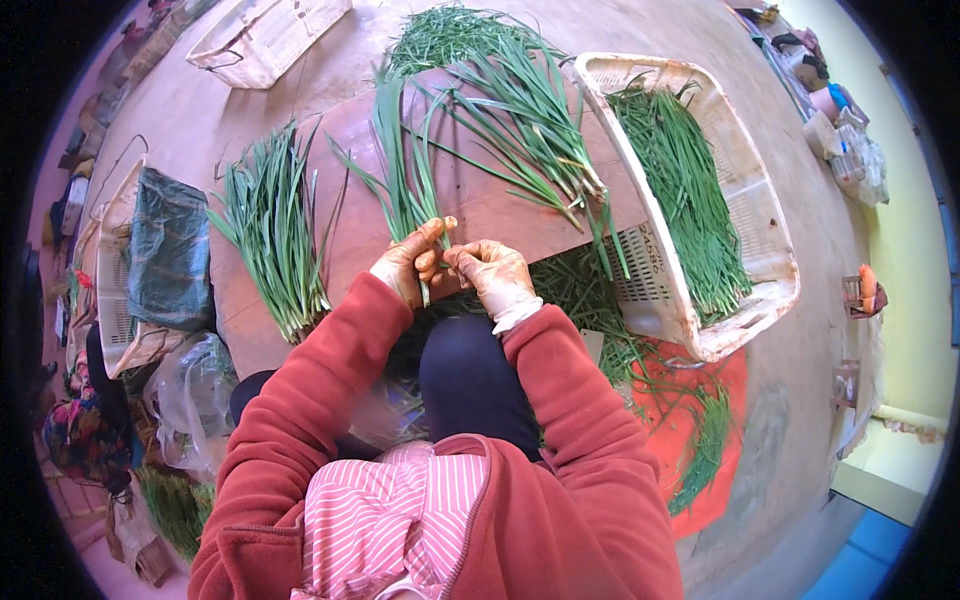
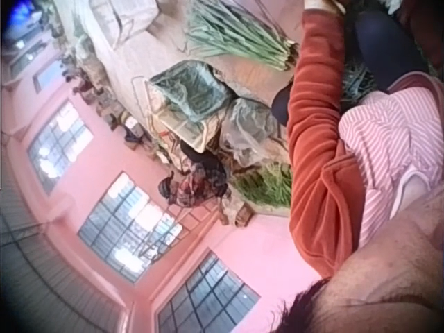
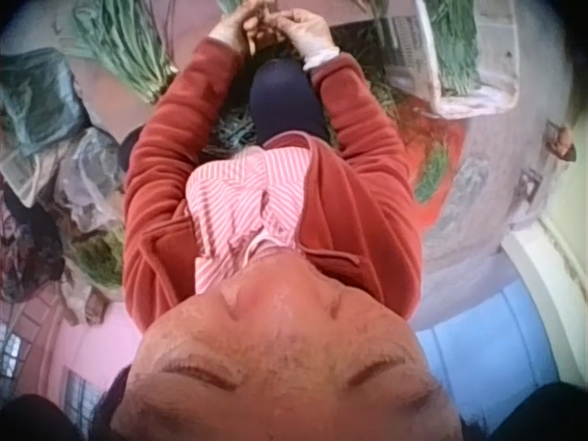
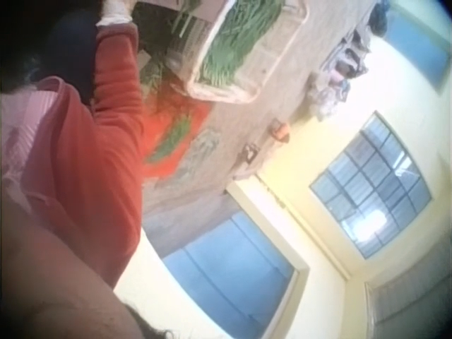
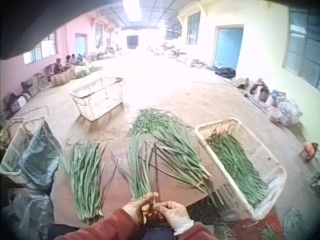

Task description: Sorting and bundling green leafy vegetables on a wooden board.

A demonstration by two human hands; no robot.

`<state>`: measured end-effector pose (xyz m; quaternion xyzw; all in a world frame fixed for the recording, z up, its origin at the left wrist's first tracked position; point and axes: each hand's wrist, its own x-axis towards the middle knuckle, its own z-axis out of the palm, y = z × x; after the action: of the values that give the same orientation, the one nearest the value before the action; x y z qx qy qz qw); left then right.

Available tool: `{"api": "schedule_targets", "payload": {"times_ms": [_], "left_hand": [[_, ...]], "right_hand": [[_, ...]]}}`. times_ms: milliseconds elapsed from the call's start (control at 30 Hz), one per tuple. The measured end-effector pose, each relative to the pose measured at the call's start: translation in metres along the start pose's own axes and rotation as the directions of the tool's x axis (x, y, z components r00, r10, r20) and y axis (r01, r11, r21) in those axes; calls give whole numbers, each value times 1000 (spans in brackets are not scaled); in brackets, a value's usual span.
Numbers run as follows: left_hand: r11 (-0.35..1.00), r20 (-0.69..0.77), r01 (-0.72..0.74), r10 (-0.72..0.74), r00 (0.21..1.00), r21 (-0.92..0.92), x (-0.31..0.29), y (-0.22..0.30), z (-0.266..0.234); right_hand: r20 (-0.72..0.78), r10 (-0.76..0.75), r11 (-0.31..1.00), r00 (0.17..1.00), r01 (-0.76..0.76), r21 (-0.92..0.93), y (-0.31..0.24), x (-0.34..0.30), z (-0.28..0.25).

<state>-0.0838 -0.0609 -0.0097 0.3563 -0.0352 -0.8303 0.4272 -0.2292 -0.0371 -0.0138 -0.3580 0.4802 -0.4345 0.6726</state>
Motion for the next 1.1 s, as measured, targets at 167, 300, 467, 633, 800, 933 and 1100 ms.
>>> {"api": "schedule_targets", "payload": {"times_ms": [167, 300, 467, 633, 800, 933, 1100], "left_hand": [[992, -95, -113, 118, 988, 52, -2, 7, -8], [988, -70, -104, 113, 991, 118, 1, 9, -16], [995, 95, -18, 9, 995, 99, 2, 0, -15], [977, -121, -67, 92, 988, 202, 2, 0, -23], [1000, -22, 5, -4, 1000, 29, 3, 10, -29], [993, -102, 43, -32, 994, 113, 1, 9, -19], [989, 26, 97, -101, 995, 110, 6, 5, -16]], "right_hand": [[-259, 59, 934, 964, -145, -326, 12, -10, -21], [-307, 144, 872, 941, -268, -409, -12, -16, -25], [73, -216, 561, 974, 185, -807, 11, 0, 2], [372, -354, 190, 858, 455, -870, -9, -10, 11], [-173, -624, 29, 762, -198, -980, -27, 13, -80], [-326, -383, 66, 864, -326, -943, -36, 39, -99], [-90, -369, 360, 925, 53, -932, -14, 6, -52]]}}
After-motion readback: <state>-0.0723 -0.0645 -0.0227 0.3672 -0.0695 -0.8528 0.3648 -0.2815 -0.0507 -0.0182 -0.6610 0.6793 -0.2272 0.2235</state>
